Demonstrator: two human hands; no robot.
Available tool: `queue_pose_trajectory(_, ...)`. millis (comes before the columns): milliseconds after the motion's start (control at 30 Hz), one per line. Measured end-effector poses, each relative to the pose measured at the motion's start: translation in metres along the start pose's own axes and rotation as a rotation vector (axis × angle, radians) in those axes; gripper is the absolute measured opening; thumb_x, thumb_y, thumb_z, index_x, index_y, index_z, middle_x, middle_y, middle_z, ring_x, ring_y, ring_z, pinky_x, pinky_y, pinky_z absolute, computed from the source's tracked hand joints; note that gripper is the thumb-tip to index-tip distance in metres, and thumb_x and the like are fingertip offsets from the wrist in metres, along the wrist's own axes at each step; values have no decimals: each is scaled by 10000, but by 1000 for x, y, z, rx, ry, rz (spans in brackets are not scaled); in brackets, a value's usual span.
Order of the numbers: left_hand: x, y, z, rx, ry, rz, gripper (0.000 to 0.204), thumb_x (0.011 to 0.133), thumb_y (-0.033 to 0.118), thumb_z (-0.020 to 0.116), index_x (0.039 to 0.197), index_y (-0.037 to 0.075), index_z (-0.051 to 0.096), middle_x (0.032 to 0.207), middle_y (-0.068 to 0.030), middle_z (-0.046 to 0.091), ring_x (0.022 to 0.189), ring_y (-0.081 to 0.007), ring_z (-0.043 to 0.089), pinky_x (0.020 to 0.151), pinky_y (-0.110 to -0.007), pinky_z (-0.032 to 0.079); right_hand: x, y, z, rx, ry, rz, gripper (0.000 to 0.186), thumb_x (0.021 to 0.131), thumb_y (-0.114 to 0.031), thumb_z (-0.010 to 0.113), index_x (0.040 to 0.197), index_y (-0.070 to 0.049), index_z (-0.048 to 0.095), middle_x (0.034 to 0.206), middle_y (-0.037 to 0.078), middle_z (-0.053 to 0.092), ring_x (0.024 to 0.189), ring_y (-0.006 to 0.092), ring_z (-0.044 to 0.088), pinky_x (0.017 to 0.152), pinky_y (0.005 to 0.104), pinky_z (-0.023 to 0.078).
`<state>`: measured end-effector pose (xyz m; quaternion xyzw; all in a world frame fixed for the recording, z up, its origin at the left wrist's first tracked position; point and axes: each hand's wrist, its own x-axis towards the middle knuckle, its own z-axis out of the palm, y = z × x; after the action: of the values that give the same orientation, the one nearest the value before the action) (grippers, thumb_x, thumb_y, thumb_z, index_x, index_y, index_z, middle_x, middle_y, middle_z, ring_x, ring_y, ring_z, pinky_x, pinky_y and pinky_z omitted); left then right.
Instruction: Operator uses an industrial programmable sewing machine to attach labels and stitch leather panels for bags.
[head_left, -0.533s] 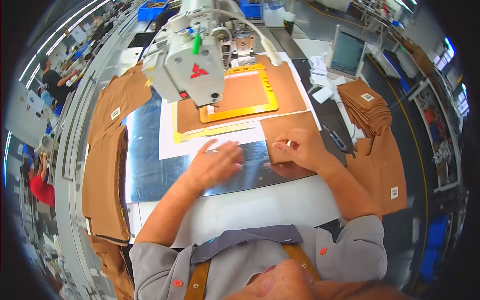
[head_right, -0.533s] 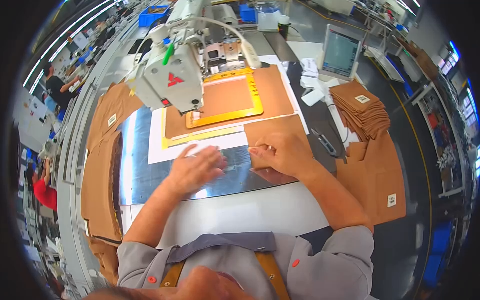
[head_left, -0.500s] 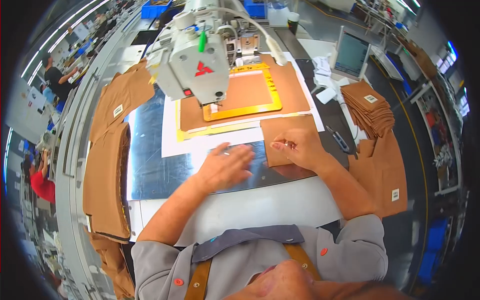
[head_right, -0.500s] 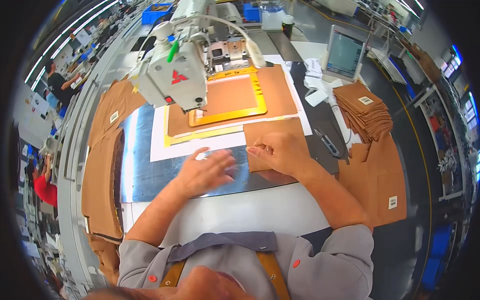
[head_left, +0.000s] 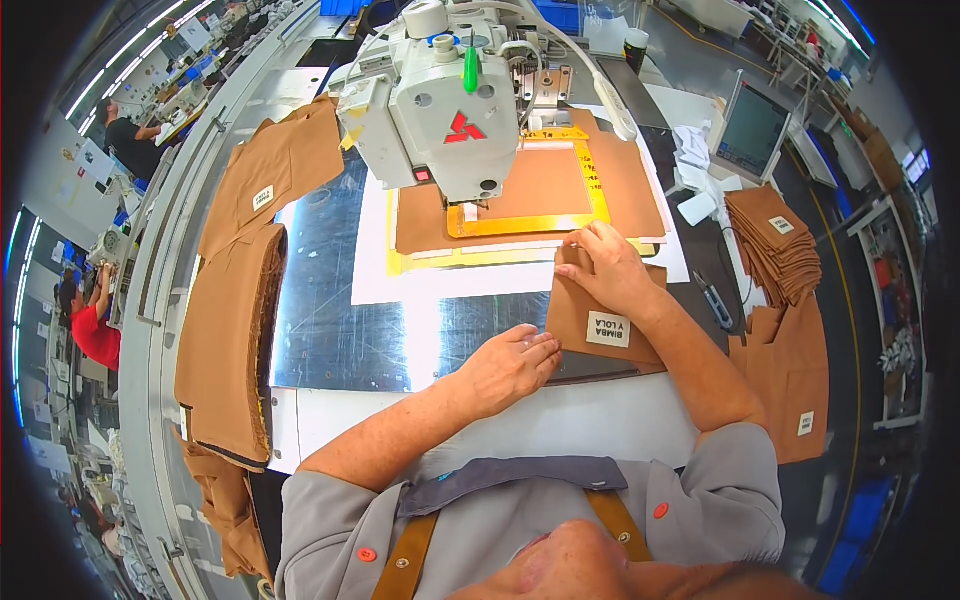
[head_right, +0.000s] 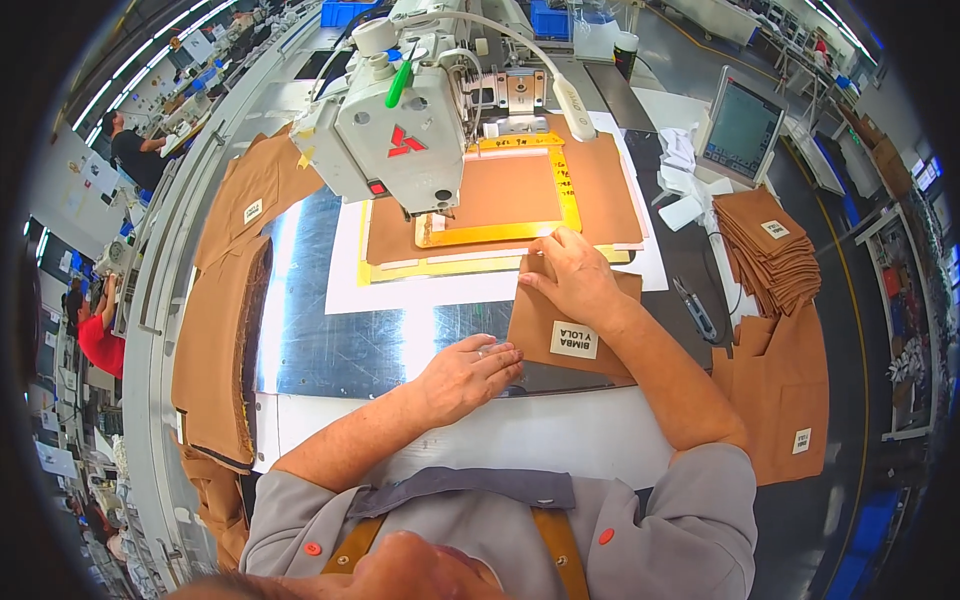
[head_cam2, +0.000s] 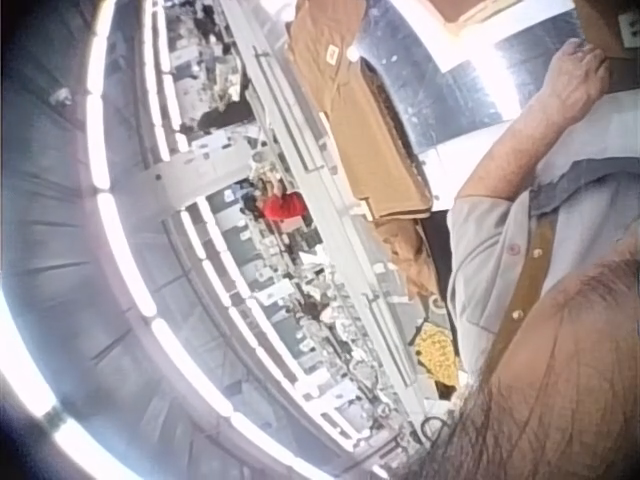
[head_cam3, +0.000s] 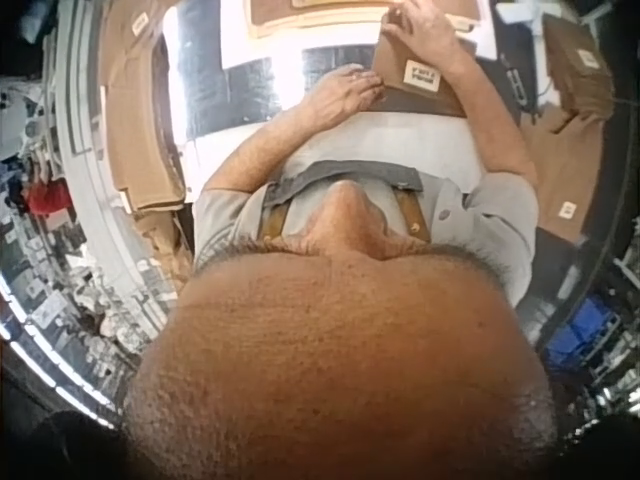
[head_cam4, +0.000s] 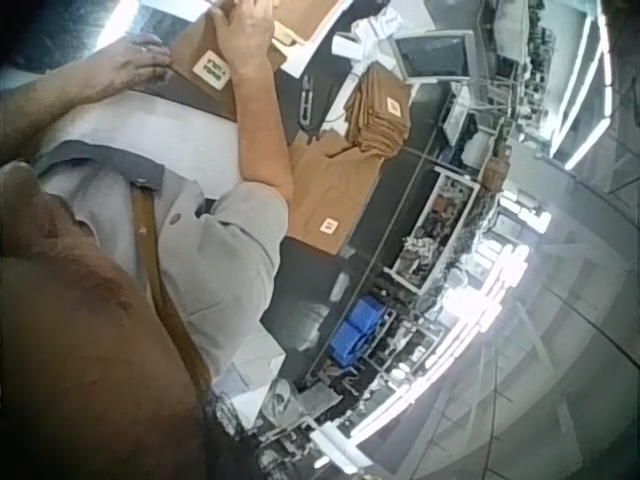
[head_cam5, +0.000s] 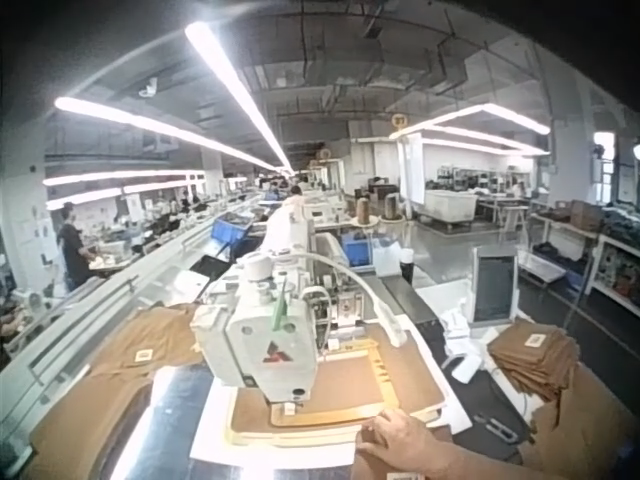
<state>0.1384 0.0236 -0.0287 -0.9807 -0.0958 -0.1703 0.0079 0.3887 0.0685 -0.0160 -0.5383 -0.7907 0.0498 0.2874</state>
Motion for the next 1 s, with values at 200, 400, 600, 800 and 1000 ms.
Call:
queue_pose_trajectory(200, 4, -13, -3, -61, 71, -8, 352, 804, 66, 652, 1130, -62, 690, 1236, -175, 652, 1036, -263, 659, 944, -373, 517, 8, 11, 4, 223, -3, 98, 194, 900, -183, 748, 972, -20, 672, 824, 130, 678, 787, 293, 689, 741, 389, 550)
queue_pose_trajectory(400, 11, -28, -4, 172, 57, 144, 273, 807, 106, 621, 1024, -42, 699, 1016, -142, 622, 905, -197, 639, 868, -320, 468, 35, 13, -4, 341, -47, 121, 142, 907, -134, 724, 931, -2, 676, 845, 134, 693, 779, 264, 684, 724, 366, 538)
queue_pose_trajectory(600, 21, -76, -20, 332, 91, -26, 331, 787, 86, 632, 1102, 0, 686, 1146, -100, 660, 1014, -200, 665, 838, -349, 497, 112, 32, 8, 317, 6, 0, 216, 909, -225, 718, 943, -13, 697, 888, 142, 710, 819, 314, 686, 760, 399, 534)
queue_pose_trajectory(800, 19, -134, -5, 477, -13, -279, 346, 787, 86, 633, 1123, 32, 695, 1024, -37, 646, 935, -182, 658, 784, -343, 502, 192, 33, 38, 99, 25, 217, 341, 886, -358, 732, 974, -29, 724, 936, 185, 732, 940, 371, 696, 840, 434, 539)
queue_pose_trajectory(1000, 14, -157, 18, 379, 226, -336, 245, 815, 92, 700, 1056, 71, 741, 766, -35, 627, 622, -212, 629, 562, -339, 516, 213, 66, 85, 135, 14, 186, 234, 852, -360, 752, 999, -178, 766, 951, 146, 748, 958, 356, 702, 860, 455, 546)
